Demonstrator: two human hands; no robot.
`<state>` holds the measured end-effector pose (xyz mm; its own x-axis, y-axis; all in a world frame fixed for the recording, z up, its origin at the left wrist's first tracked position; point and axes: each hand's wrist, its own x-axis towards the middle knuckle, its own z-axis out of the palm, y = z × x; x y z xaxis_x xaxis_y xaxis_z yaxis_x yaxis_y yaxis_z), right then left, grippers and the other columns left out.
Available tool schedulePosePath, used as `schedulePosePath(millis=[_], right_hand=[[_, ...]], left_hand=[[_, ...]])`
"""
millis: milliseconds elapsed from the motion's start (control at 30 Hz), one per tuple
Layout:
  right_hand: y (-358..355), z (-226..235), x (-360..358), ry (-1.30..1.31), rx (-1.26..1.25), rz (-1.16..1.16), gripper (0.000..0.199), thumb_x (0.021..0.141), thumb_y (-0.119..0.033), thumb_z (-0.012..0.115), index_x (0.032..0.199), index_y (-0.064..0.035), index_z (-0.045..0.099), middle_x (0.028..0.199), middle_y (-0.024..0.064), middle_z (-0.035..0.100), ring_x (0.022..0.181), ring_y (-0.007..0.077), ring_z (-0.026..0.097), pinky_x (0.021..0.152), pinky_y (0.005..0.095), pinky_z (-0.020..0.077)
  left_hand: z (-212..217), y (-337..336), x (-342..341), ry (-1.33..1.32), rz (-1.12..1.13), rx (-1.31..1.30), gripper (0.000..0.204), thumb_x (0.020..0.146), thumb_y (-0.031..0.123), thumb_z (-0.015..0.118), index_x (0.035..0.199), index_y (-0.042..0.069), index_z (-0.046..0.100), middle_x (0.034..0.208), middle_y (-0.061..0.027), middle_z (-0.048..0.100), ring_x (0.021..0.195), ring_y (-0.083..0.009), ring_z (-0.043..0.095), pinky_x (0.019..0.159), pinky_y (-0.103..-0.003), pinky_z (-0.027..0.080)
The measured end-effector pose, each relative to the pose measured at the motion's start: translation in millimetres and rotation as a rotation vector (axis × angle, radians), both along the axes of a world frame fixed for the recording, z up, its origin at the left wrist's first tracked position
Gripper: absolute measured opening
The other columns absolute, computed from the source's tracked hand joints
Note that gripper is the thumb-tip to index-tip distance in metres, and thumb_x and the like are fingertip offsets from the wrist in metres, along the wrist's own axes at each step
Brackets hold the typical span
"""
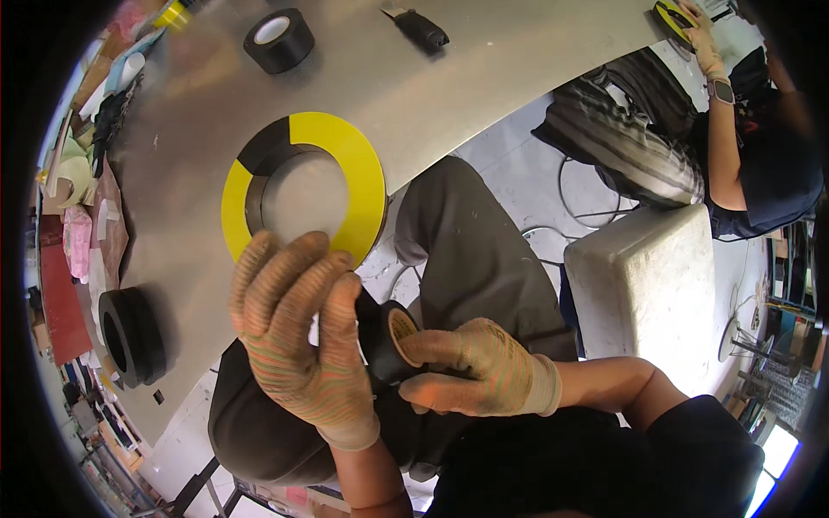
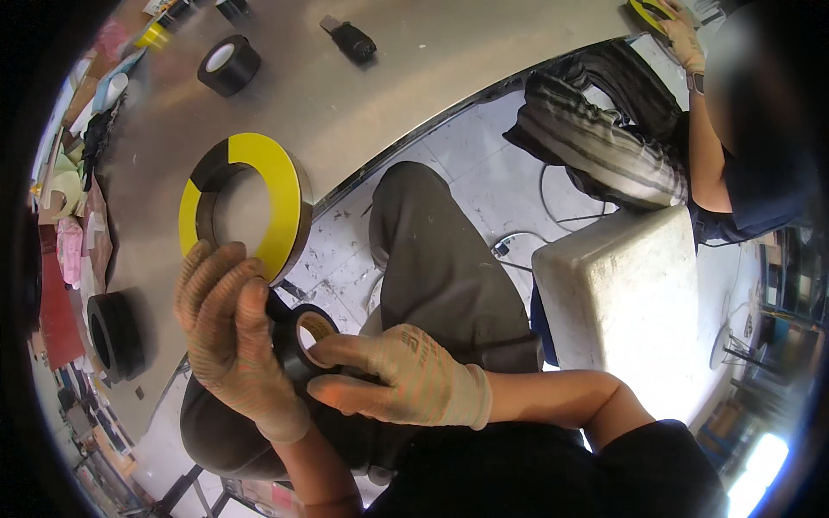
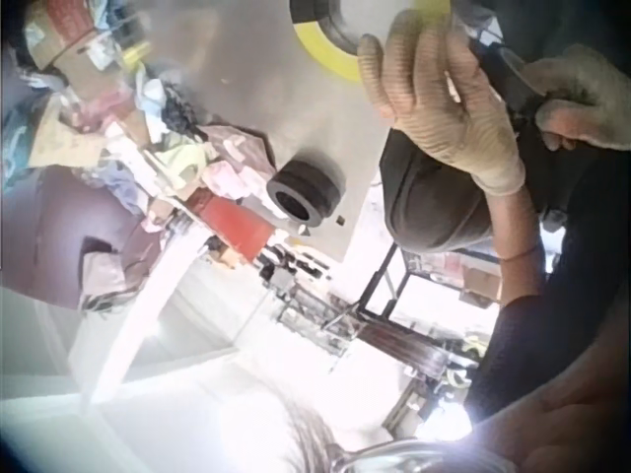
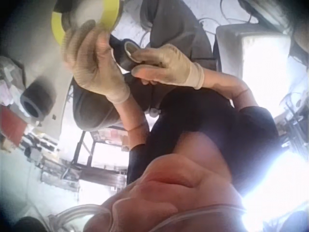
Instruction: The recorder applies black electrical tape to circular yellow gaskets on a workshop table.
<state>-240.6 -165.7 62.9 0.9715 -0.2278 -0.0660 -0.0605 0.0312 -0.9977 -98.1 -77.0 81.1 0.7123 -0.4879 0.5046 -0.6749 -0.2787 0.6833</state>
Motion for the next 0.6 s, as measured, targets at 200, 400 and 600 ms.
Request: schedulePosePath(millis=[200,400,600], right_hand=[[-4,-15,4,-0.072,-0.116,0.047,0.029,0.089,-0.013,0.070,0.115,-0.0054,0.062,0.106,0.0135,0.067,0.059,0.0244,0.067,0.049,0.0330,0.0520],[-9,-37,8,-0.235,-0.304,-0.001,0.029,0.094,-0.020,0.067,0.119,-0.0068,0.060,0.097,0.0136,0.069,0.062,0.0238,0.069,0.052,0.0332,0.0526],[-28,-23,19,0.147,0.046,0.127,0.039,0.095,-0.027,0.067,0.125,-0.0035,0.058,0.078,0.0131,0.069,0.059,0.0214,0.067,0.057,0.0283,0.0520]], left_hand=[[-10,-7,6,-0.043,0.053,0.108,0.014,0.082,0.012,0.077,0.096,0.008,0.077,0.112,-0.0041,0.068,0.121,-0.0309,0.054,0.102,-0.040,0.044],[-7,-24,13,-0.152,0.213,0.092,0.023,0.076,0.013,0.081,0.098,0.008,0.075,0.117,-0.0077,0.065,0.118,-0.0297,0.054,0.097,-0.040,0.044],[-16,-9,22,0.046,0.099,0.182,0.019,0.082,0.015,0.076,0.097,0.005,0.073,0.103,-0.0055,0.066,0.106,-0.0255,0.057,0.093,-0.039,0.044]])
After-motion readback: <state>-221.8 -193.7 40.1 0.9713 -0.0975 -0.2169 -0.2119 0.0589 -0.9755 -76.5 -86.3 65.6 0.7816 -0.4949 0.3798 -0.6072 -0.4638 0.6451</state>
